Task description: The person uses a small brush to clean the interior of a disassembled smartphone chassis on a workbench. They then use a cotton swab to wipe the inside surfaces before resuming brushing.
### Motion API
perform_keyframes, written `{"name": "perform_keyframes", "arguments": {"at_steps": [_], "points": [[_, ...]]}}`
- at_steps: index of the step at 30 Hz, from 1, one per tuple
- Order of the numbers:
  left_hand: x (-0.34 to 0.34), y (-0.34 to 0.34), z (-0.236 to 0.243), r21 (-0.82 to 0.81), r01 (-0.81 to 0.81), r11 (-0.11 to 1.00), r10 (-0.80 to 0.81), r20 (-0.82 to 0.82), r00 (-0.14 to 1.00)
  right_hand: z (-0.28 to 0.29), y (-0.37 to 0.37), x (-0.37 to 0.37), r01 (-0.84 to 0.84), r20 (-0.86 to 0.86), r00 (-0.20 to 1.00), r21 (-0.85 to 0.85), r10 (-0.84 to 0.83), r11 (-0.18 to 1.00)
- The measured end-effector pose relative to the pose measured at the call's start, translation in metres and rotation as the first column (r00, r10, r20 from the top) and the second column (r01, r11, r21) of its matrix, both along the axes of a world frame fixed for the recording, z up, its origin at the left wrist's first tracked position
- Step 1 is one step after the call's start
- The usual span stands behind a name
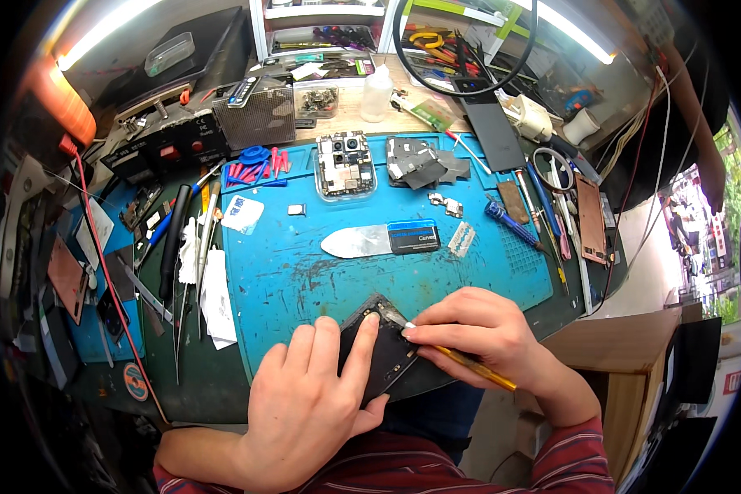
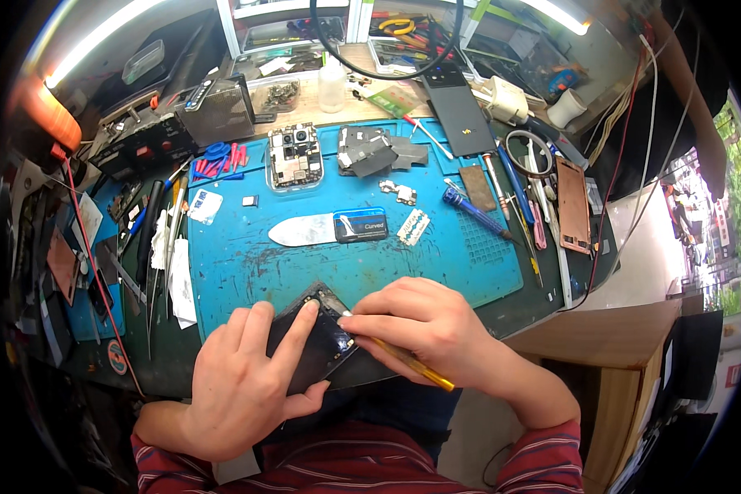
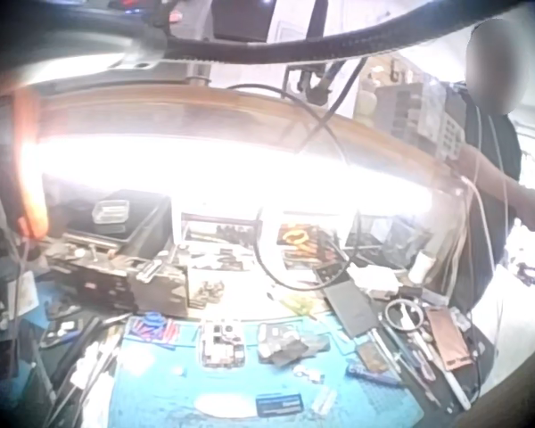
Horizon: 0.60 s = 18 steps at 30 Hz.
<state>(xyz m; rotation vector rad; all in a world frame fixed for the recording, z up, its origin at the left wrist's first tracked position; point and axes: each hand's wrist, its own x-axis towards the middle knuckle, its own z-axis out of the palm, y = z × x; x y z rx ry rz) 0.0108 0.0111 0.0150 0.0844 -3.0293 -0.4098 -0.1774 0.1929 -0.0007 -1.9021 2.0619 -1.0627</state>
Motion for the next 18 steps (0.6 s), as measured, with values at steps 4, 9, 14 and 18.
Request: {"name": "perform_keyframes", "arguments": {"at_steps": [4,9,14,18], "points": [[-0.0006,-0.0008,0.0003,0.006,0.008,1.0,-0.008,0.006,1.0,-0.0088,0.0046,-0.0018,-0.017,0.002,1.0,-0.036,0.017,0.999],[-0.0014,-0.0003,0.002,-0.003,0.005,1.0,-0.005,0.01,1.0,-0.0052,0.0006,0.0004,0.007,-0.047,0.999,-0.042,-0.009,0.999],[-0.0012,-0.0002,0.0024,-0.006,0.007,1.0,-0.007,0.017,1.0,-0.0064,0.0068,0.0052,0.035,-0.03,0.999,-0.047,-0.036,0.998],[-0.002,0.0002,0.0021,-0.013,0.0,1.0,0.0,0.01,1.0,-0.0082,0.0064,0.0066,0.066,-0.063,0.996,-0.065,-0.07,0.996]]}}
